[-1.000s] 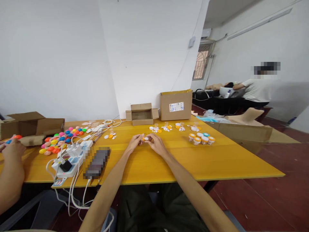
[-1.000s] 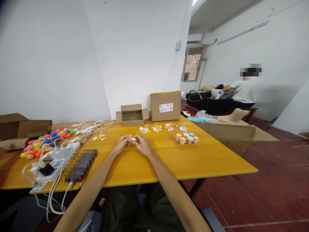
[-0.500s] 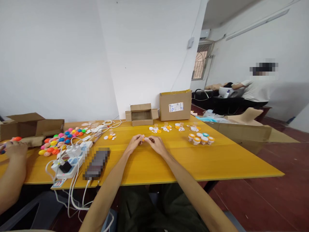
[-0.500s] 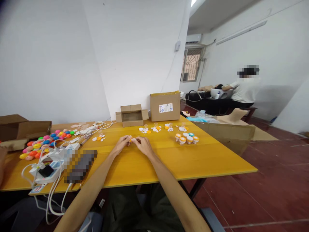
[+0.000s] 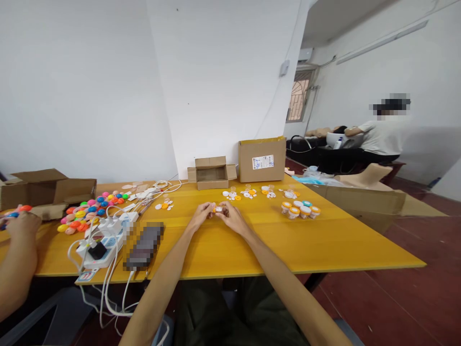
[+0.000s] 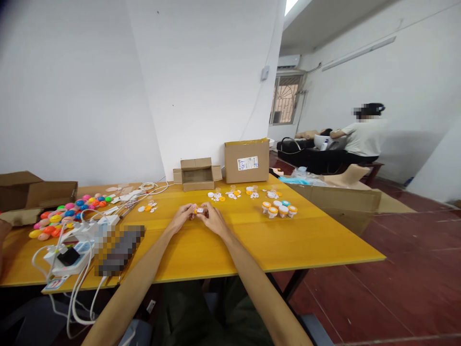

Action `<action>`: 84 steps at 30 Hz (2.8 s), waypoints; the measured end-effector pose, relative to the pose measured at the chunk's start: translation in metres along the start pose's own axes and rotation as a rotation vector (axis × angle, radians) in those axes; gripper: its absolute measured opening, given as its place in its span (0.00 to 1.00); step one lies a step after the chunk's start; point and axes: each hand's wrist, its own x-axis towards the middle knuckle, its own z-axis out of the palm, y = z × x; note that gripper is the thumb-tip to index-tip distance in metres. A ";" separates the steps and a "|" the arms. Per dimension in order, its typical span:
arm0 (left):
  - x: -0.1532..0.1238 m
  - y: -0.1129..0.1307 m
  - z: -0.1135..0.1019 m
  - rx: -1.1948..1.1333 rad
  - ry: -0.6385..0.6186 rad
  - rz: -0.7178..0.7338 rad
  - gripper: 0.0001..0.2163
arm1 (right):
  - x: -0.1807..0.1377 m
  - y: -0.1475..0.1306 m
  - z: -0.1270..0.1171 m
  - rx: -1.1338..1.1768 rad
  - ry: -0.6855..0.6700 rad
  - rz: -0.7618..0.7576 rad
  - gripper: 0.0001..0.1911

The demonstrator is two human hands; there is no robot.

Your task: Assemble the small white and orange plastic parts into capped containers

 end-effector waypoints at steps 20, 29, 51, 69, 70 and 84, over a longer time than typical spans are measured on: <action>0.001 -0.002 -0.001 0.016 -0.013 0.001 0.24 | -0.001 -0.009 -0.004 -0.143 0.034 0.020 0.10; 0.002 -0.003 -0.001 0.024 0.001 -0.019 0.24 | -0.003 -0.012 -0.006 -0.187 0.032 0.043 0.11; 0.001 -0.002 -0.001 0.003 -0.033 -0.009 0.25 | -0.002 -0.008 -0.004 -0.186 0.064 0.009 0.12; 0.003 -0.004 0.000 -0.028 -0.052 -0.078 0.23 | -0.003 -0.006 -0.004 -0.149 0.026 -0.035 0.07; 0.003 -0.004 0.000 -0.035 -0.050 -0.081 0.24 | -0.003 -0.007 -0.004 -0.147 0.029 -0.039 0.07; 0.005 -0.007 -0.001 -0.024 -0.024 -0.095 0.21 | -0.002 -0.008 -0.005 -0.140 0.101 -0.072 0.07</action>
